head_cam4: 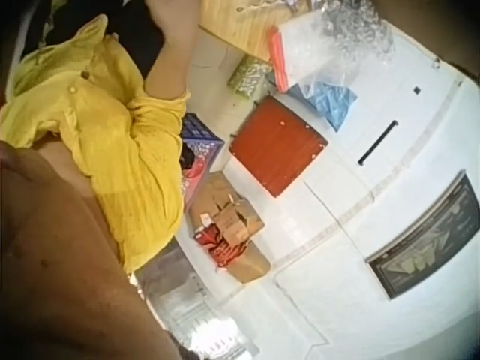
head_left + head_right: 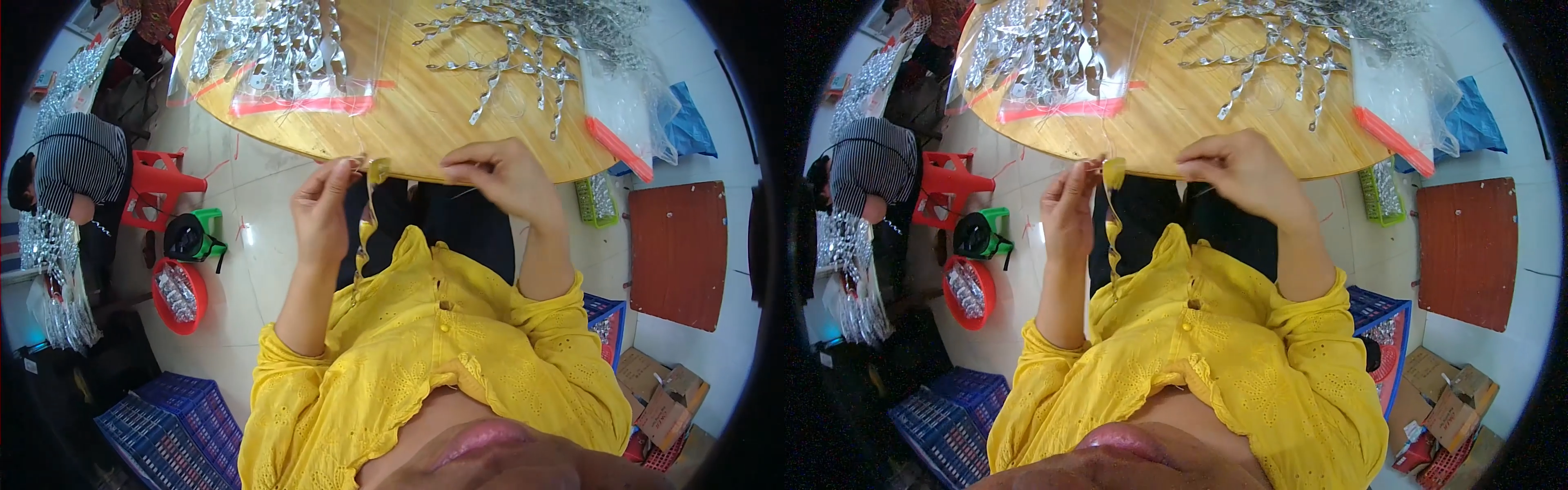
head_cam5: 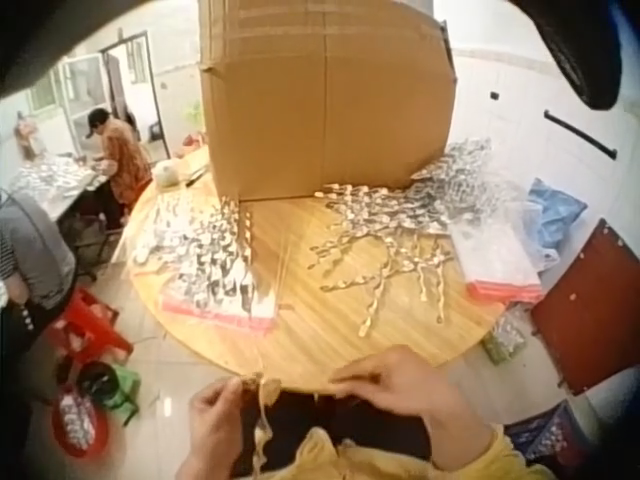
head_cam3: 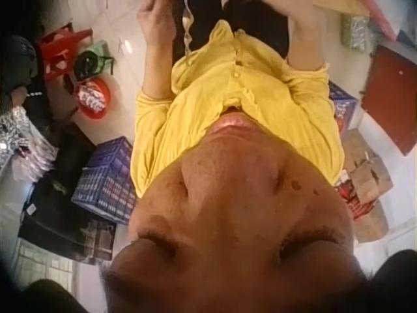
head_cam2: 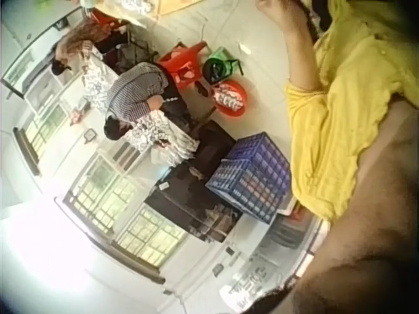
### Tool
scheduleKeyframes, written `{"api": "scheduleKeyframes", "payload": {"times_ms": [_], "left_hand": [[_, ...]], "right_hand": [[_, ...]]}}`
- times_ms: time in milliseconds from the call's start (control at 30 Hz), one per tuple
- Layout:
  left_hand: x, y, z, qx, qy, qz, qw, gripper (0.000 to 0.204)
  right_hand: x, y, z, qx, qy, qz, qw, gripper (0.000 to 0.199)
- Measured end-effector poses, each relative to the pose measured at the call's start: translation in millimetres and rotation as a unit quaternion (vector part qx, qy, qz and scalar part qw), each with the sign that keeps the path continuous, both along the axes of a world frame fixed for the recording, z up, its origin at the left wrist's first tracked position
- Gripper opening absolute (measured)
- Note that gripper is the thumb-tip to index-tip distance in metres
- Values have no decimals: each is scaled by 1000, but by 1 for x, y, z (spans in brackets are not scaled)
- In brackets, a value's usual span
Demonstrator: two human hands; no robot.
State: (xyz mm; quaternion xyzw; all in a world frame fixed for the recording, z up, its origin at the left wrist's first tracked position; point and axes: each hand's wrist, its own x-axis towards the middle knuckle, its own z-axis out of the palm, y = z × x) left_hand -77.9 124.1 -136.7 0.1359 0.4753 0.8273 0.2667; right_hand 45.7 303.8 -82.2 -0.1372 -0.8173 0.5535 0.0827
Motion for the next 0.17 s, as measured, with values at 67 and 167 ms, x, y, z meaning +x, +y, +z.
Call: {"api": "scheduleKeyframes", "payload": {"times_ms": [67,167], "left_hand": [[-15,-1,-3,-3,49,13,999,15],[-20,17,9,16,128,-35,991,14]], "right_hand": [[3,18,3,40,-40,-23,998,15],[-1,23,12,85,42,-84,992,12]]}}
